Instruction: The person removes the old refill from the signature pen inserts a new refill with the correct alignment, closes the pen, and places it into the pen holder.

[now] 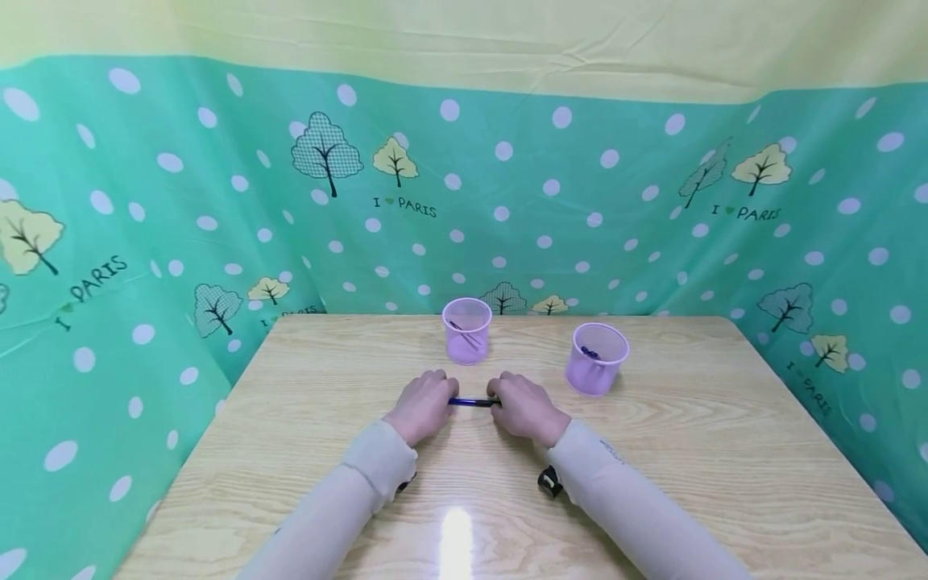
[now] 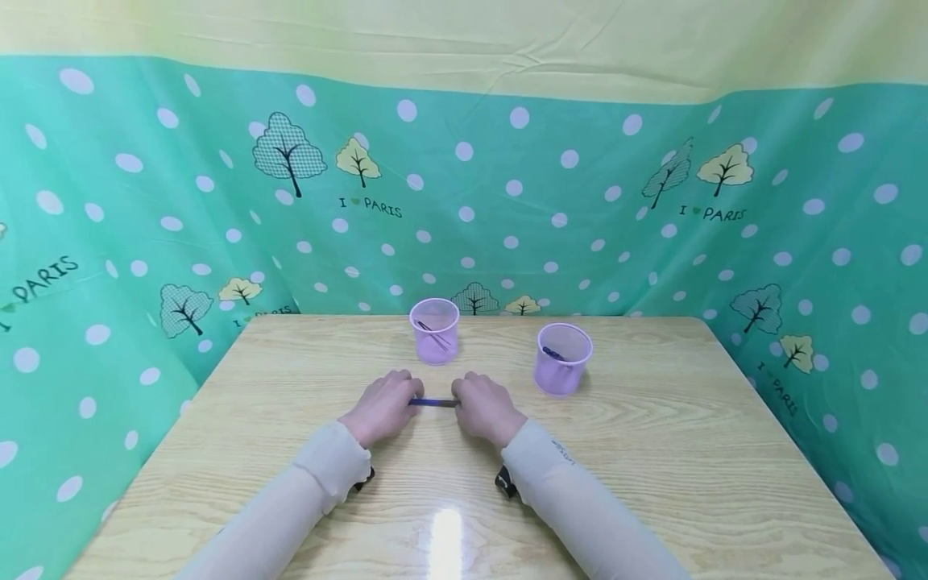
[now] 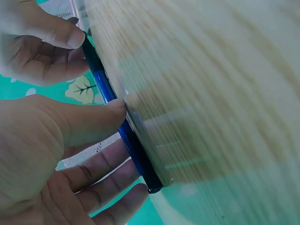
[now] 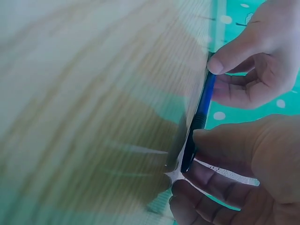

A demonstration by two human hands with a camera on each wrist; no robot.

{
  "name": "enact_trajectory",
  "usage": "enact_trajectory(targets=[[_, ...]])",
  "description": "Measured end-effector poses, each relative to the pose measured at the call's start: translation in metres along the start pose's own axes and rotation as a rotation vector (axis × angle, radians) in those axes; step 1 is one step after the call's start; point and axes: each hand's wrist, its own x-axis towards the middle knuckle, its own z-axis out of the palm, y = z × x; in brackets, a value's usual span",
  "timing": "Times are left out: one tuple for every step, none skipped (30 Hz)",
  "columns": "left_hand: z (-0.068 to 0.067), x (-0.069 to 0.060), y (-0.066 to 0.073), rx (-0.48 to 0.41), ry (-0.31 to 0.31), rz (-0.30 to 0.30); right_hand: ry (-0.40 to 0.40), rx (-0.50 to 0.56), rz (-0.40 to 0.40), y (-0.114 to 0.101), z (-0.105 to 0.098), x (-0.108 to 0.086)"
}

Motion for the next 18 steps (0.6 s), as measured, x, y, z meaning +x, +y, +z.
enact_trajectory(targets=[[-0.0002, 0.0003, 0.0003, 0.0, -0.004, 0.001, 0.002, 0.005, -0.005, -0.0004, -0.0002, 0.0001], [-0.0004, 0.0004, 0.0005, 0.0, -0.007, 0.001, 0.002, 0.008, -0.01, -0.0006, -0.0002, 0.0005], [-0.0005, 0.0005, 0.0005, 0.003, -0.009, 0.003, 0.002, 0.011, -0.015, -0.0009, -0.0002, 0.0009], [-0.0003, 0.0007, 0.0008, 0.006, -0.009, 0.007, 0.002, 0.015, -0.021, -0.0009, 0.0, 0.0009], [-0.0002, 0.0008, 0.0011, 0.007, -0.007, 0.009, 0.001, 0.019, -0.026, -0.0008, 0.0004, 0.001], [0.0, 0.001, 0.0014, 0.007, -0.007, 0.011, 0.0, 0.019, -0.029, -0.001, 0.0006, 0.0011], [0.0, 0.0011, 0.0017, 0.005, -0.006, 0.013, 0.0, 0.015, -0.032, -0.0008, 0.0014, 0.0012], [0.0, 0.0011, 0.002, 0.001, -0.004, 0.015, -0.002, 0.011, -0.033, -0.0008, 0.002, 0.0014], [0.0, 0.0012, 0.0023, -0.002, -0.004, 0.016, -0.002, 0.006, -0.033, -0.0009, 0.0025, 0.0015], [-0.0003, 0.0012, 0.0025, -0.008, -0.002, 0.016, -0.002, 0.001, -0.034, -0.0012, 0.0028, 0.0015], [-0.0003, 0.0011, 0.0029, -0.009, -0.007, 0.013, -0.002, -0.006, -0.035, -0.0016, 0.0031, 0.0015], [-0.0003, 0.0011, 0.003, -0.013, -0.012, 0.007, -0.002, -0.01, -0.038, -0.0021, 0.0032, 0.0015], [-0.0002, 0.0011, 0.0031, -0.013, -0.016, 0.002, 0.001, -0.012, -0.043, -0.0027, 0.0032, 0.0015], [0.0, 0.0011, 0.0031, -0.012, -0.02, -0.004, 0.004, -0.014, -0.045, -0.0034, 0.003, 0.0015], [0.0, 0.0011, 0.0033, -0.012, -0.025, -0.01, 0.006, -0.016, -0.046, -0.0039, 0.0029, 0.0016], [-0.0001, 0.0011, 0.0036, -0.013, -0.028, -0.013, 0.006, -0.016, -0.046, -0.0045, 0.0024, 0.0015], [0.0001, 0.0012, 0.0036, -0.013, -0.029, -0.012, 0.008, -0.02, -0.046, -0.0048, 0.0023, 0.0016], [0.0, 0.0014, 0.0039, -0.015, -0.028, -0.01, 0.009, -0.022, -0.043, -0.0051, 0.0021, 0.0016]])
